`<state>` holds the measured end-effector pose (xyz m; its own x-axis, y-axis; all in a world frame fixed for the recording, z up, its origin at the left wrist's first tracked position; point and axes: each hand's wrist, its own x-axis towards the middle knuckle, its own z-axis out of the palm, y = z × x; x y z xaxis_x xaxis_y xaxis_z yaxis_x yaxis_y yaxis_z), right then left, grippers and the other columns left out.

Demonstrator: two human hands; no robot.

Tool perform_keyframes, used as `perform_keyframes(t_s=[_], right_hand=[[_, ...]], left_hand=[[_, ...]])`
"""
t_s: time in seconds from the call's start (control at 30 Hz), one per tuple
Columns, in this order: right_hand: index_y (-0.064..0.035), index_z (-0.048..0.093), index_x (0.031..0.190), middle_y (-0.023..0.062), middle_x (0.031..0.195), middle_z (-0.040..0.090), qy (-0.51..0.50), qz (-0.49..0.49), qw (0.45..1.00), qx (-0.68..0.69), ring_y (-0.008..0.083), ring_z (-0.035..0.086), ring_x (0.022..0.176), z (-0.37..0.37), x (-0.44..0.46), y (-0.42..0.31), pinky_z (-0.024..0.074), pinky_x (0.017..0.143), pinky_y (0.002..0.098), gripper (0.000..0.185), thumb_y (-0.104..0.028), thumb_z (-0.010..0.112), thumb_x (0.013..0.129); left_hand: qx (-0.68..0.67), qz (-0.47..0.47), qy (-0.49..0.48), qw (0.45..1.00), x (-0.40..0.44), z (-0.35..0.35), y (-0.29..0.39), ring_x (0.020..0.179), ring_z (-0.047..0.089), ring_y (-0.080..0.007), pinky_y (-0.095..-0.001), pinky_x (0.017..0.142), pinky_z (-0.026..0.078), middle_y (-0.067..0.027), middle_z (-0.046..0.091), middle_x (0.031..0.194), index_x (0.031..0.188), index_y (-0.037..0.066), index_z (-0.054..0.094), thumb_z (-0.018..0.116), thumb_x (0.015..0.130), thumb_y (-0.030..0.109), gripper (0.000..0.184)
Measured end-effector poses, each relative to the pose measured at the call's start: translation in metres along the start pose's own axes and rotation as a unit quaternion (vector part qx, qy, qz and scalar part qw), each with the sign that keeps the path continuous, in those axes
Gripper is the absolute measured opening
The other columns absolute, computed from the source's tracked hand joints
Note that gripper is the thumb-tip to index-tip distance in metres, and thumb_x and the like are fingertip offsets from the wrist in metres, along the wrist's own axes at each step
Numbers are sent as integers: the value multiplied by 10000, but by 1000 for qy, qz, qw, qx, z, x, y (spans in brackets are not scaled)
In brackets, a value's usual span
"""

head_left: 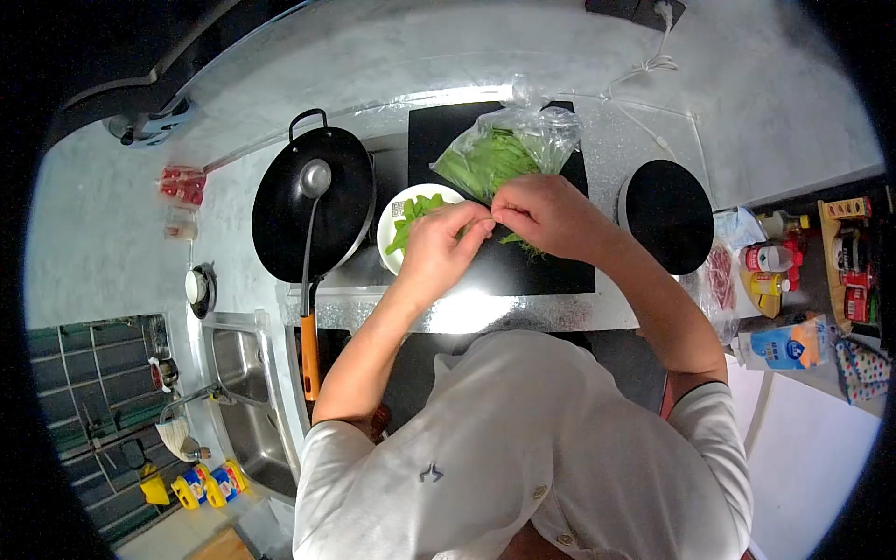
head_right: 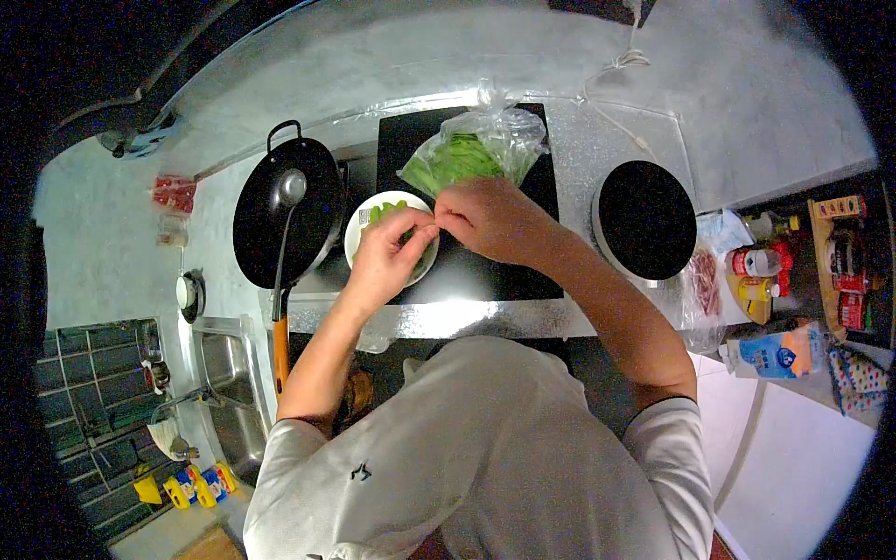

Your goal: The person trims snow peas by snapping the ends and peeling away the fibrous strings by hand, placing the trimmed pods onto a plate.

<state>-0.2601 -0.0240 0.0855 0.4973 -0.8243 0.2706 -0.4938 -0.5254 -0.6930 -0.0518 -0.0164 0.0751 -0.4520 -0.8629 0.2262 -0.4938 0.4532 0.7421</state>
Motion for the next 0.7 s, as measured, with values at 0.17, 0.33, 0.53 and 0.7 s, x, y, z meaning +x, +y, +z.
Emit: perform_keyframes(t_s=[0.17,0.33,0.53,0.7], right_hand=[[-17,609,854,129,776,623,108,-25,994,3,284,613,669,15,-3,-8,478,612,377,102,-110,643,877],[-46,601,868,134,800,625,269,82,955,90,352,621,733,39,-4,-18,487,649,446,102,-134,653,856],[-39,615,892,107,779,611,173,95,978,65,260,611,677,12,-34,-31,484,613,348,57,-87,645,886],[-15,628,965,73,807,628,111,116,964,212,139,591,691,-21,-87,-38,483,618,298,98,-99,647,919]], left_hand=[[-254,-77,40,963,0,13,-1,753,638,-107,-254,692,501,-46,700,821,944,17,673,615,946,73,80],[-367,-101,93,920,5,24,10,812,616,-96,-235,765,487,-60,684,885,960,15,628,563,998,72,94],[-432,-101,169,880,13,18,-21,662,526,-80,-217,600,412,-13,589,754,1004,62,590,566,1013,177,118],[-411,-124,249,868,13,11,-53,564,434,-65,-222,502,350,11,490,668,997,77,568,544,1026,186,115]])
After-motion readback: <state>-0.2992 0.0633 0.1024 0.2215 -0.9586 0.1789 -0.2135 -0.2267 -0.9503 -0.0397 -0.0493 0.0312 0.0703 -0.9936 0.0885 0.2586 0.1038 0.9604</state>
